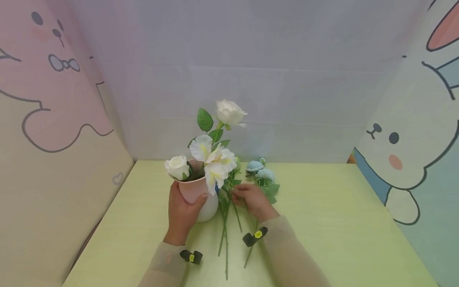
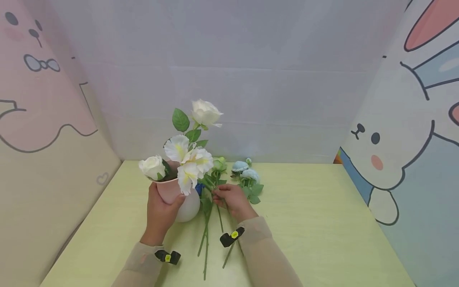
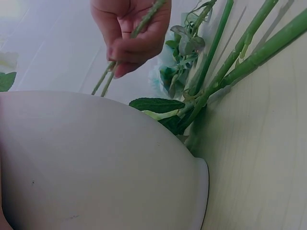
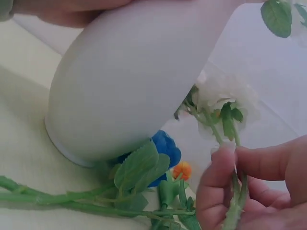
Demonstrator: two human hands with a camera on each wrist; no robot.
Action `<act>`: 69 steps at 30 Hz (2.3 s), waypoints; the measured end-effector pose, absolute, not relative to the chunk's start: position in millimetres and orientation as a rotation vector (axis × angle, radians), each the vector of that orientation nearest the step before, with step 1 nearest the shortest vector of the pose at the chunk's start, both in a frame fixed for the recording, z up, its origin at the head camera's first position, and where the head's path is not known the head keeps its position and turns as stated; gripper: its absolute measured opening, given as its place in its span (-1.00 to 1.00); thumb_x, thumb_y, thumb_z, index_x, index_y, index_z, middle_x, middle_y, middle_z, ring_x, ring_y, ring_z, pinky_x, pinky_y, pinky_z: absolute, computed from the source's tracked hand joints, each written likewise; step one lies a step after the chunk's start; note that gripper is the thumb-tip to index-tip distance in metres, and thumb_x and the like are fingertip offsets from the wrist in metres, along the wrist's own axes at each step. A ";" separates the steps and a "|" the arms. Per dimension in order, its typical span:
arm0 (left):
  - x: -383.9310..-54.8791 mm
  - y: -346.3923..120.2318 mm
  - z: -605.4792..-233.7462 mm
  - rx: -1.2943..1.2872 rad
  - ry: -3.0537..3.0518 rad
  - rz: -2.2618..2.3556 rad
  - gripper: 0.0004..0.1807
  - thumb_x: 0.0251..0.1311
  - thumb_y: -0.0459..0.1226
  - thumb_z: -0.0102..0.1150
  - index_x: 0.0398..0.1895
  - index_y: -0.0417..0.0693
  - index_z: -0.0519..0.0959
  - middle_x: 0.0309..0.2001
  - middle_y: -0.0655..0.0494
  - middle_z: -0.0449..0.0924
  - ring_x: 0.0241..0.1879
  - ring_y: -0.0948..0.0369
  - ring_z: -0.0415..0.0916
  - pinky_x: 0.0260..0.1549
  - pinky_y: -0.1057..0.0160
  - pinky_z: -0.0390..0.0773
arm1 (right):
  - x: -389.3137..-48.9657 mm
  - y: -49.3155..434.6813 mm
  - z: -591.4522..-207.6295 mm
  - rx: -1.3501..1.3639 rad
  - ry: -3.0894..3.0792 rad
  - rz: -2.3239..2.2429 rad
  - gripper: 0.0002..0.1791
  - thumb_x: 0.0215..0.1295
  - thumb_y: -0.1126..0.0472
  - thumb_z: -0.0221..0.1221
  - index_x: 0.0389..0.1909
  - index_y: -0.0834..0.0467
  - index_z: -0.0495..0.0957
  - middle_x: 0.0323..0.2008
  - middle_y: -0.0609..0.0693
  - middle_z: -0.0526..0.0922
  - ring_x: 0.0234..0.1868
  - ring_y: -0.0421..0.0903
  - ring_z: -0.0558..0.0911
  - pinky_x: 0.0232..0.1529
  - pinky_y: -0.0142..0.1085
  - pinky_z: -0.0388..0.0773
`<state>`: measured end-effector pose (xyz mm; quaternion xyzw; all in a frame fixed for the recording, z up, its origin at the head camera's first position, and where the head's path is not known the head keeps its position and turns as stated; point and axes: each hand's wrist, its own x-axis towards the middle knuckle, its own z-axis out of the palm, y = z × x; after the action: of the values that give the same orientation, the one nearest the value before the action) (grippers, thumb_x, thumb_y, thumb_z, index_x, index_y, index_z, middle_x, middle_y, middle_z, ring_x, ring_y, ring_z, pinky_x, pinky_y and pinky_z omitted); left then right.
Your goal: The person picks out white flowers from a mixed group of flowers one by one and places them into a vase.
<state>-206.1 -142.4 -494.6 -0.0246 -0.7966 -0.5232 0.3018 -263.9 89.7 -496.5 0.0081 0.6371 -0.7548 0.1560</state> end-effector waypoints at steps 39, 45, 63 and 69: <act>-206.9 -142.5 -493.6 -0.072 -2.120 -1.380 0.06 -0.08 -0.08 0.61 0.46 -0.23 0.23 0.19 -0.12 0.45 0.03 -0.01 0.46 0.01 -0.11 0.43 | -240.7 110.1 -453.2 -0.150 1.703 -2.492 -0.69 0.64 0.29 -0.08 0.15 0.45 0.42 -0.16 0.07 0.54 -0.29 -0.13 0.55 -0.21 -0.34 0.55; -206.6 -143.1 -494.6 -0.075 -2.111 -1.391 0.05 -0.08 -0.10 0.62 0.45 -0.23 0.23 0.19 -0.12 0.44 0.02 -0.01 0.45 0.01 -0.10 0.43 | -235.2 113.4 -446.4 -0.213 1.598 -2.570 -0.85 0.57 0.39 -0.03 -0.05 0.34 0.50 -0.14 0.08 0.52 -0.27 -0.12 0.57 -0.16 -0.34 0.56; -207.1 -142.9 -494.8 -0.080 -2.102 -1.415 0.05 -0.08 -0.09 0.62 0.45 -0.21 0.24 0.20 -0.07 0.44 0.02 0.03 0.45 0.00 -0.09 0.43 | -231.9 113.2 -428.7 -0.230 1.109 -2.790 -0.84 0.54 0.36 0.08 -0.19 0.19 0.64 -0.20 0.01 0.63 -0.18 -0.16 0.61 -0.09 -0.37 0.55; -208.0 -144.0 -494.4 -0.075 -2.095 -1.409 0.03 -0.08 -0.10 0.62 0.43 -0.21 0.25 0.19 -0.08 0.45 0.02 0.01 0.46 0.02 -0.10 0.42 | -230.1 114.6 -421.9 -0.317 1.246 -2.784 -0.79 0.50 0.36 0.15 -0.22 0.06 0.72 -0.25 -0.06 0.71 -0.19 -0.18 0.64 -0.28 -0.44 0.50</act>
<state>-208.0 -144.0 -494.4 -0.0283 -0.7906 -0.5314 0.3030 -230.1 114.6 -421.9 -0.1033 0.4061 -0.9072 0.0377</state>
